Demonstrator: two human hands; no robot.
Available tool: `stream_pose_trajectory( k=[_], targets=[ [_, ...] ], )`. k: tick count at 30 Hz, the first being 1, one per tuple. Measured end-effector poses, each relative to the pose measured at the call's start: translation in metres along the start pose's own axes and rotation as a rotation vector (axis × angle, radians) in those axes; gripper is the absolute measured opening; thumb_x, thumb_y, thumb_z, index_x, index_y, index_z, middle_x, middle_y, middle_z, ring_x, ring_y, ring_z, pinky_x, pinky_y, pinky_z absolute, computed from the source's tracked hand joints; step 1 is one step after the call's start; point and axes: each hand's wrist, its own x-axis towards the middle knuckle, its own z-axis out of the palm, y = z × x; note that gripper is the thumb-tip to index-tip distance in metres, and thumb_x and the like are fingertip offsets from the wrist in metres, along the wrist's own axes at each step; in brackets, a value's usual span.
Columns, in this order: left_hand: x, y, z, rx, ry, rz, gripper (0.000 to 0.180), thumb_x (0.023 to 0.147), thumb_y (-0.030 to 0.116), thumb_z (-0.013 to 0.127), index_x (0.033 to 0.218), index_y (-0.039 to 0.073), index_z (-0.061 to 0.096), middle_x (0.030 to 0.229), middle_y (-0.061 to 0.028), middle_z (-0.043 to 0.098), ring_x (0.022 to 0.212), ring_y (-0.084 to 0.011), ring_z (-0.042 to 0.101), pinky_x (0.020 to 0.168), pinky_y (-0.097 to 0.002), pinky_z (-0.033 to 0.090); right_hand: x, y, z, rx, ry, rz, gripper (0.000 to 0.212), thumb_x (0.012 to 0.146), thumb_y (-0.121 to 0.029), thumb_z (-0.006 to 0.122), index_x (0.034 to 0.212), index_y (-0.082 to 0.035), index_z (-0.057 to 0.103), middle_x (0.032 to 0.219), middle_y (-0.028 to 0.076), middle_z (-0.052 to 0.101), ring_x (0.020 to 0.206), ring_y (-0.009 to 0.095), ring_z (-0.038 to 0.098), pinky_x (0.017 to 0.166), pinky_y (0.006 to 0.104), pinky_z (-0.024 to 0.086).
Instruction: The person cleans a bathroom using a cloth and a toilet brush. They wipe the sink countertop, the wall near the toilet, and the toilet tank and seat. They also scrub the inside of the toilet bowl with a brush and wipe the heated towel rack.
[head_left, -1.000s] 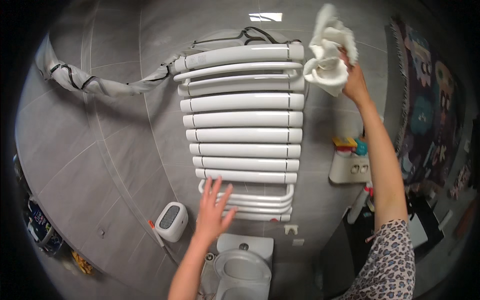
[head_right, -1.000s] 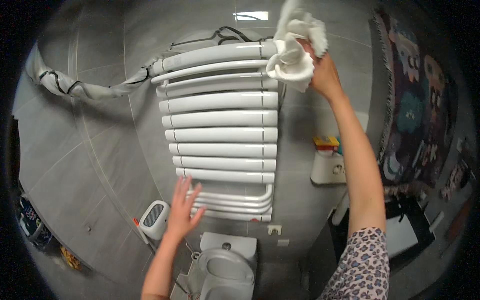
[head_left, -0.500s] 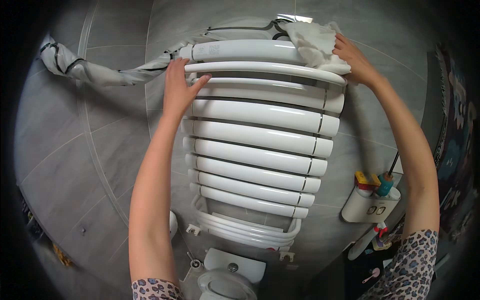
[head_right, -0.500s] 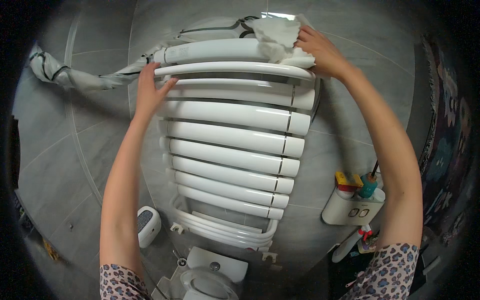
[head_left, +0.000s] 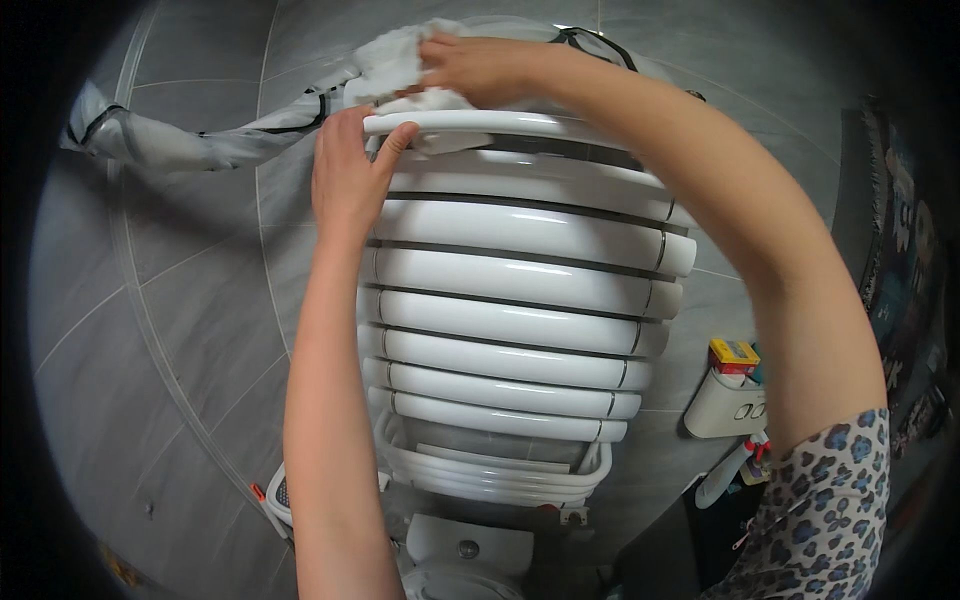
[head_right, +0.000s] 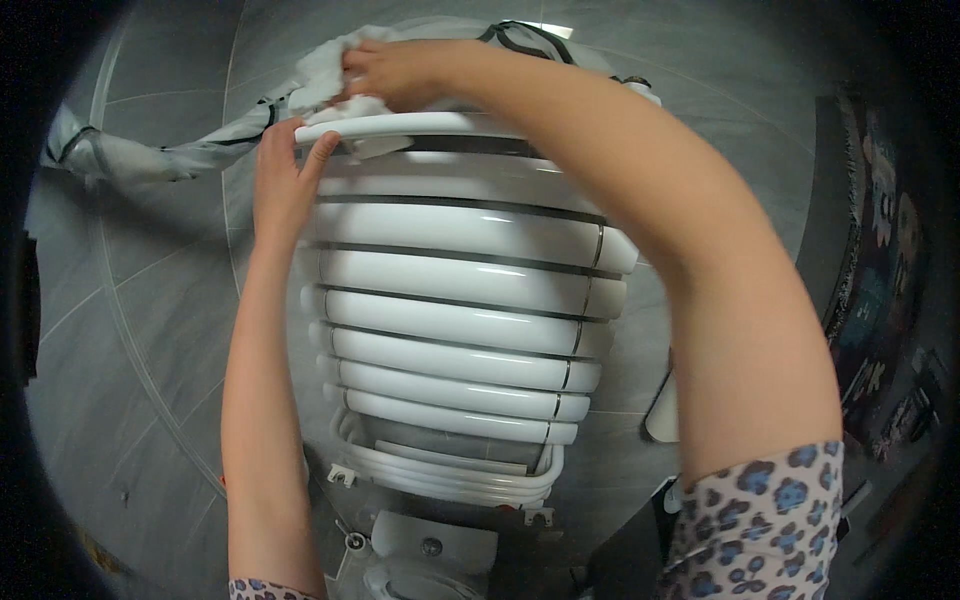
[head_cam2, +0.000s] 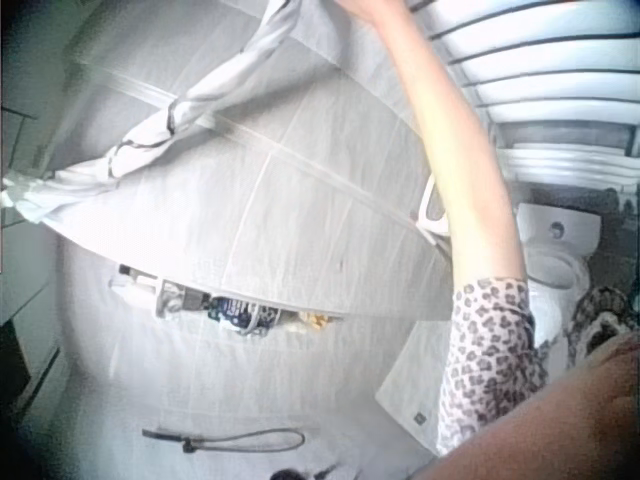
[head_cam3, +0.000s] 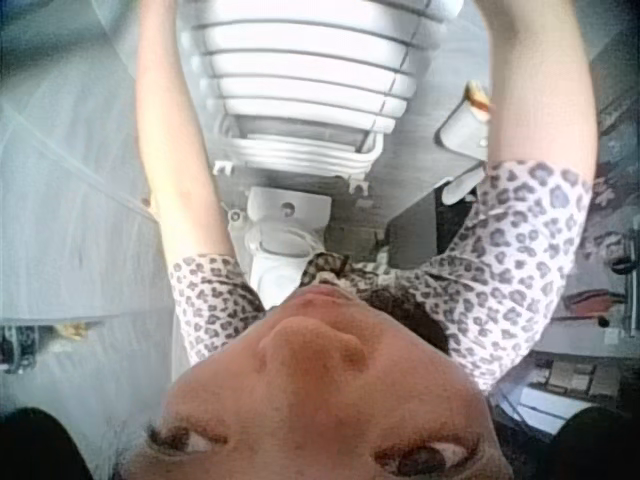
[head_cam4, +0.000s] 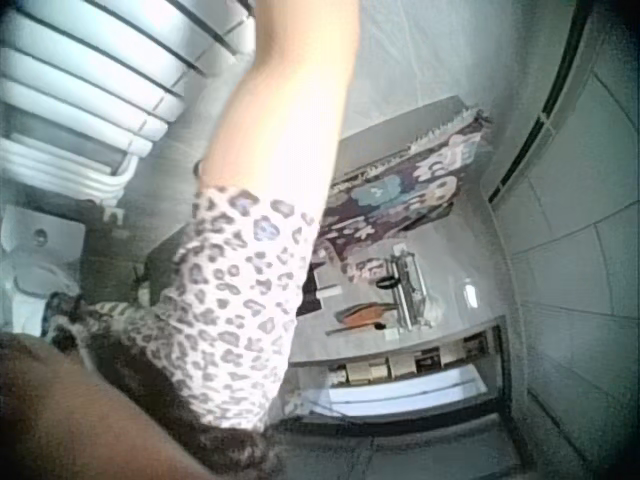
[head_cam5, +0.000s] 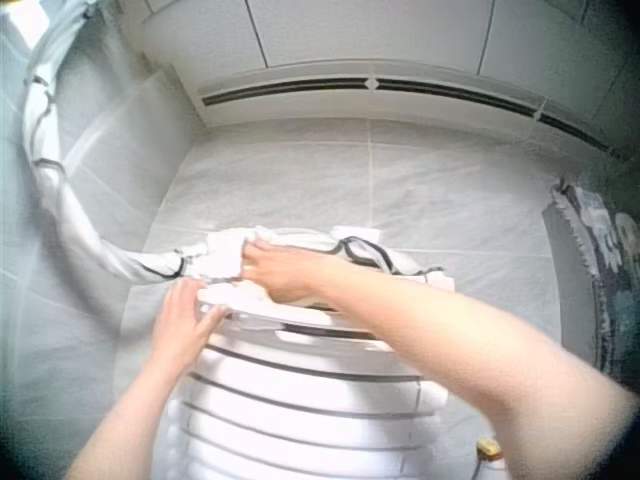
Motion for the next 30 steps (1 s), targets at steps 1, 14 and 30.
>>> stream_pose_trajectory(
  k=[1, 14, 30],
  targets=[
    [0.001, 0.002, 0.0, 0.001, 0.013, -0.001, 0.061, 0.081, 0.059, 0.056, 0.108, 0.004, 0.054, 0.112, -0.0109, 0.053, 0.109, -0.0293, 0.049, 0.088, -0.0405, 0.042, 0.014, 0.002, 0.008, 0.005, 0.037, -0.017, 0.05, 0.077, -0.009, 0.059, 0.125, -0.024, 0.055, 0.13, 0.01, 0.042, 0.125, 0.027, 0.036, 0.103, 0.0385, 0.036],
    [0.009, 0.012, -0.019, -0.058, -0.176, -0.068, 0.052, 0.086, 0.046, 0.058, 0.114, 0.003, 0.053, 0.115, -0.0143, 0.054, 0.109, -0.0301, 0.05, 0.094, -0.0358, 0.038, 0.077, -0.017, 0.017, 0.144, 0.009, 0.181, 0.038, 0.079, -0.028, 0.06, 0.116, -0.037, 0.062, 0.139, -0.005, 0.041, 0.129, 0.024, 0.035, 0.102, 0.0396, 0.037],
    [0.017, 0.01, -0.023, -0.049, -0.272, -0.113, 0.065, 0.082, 0.056, 0.057, 0.117, 0.002, 0.054, 0.117, -0.0146, 0.055, 0.111, -0.0313, 0.051, 0.092, -0.038, 0.04, -0.203, 0.033, -0.038, 0.163, -0.089, 0.311, 0.041, 0.067, -0.007, 0.067, 0.107, -0.013, 0.066, 0.123, 0.006, 0.054, 0.123, 0.025, 0.041, 0.106, 0.037, 0.035]
  ],
)
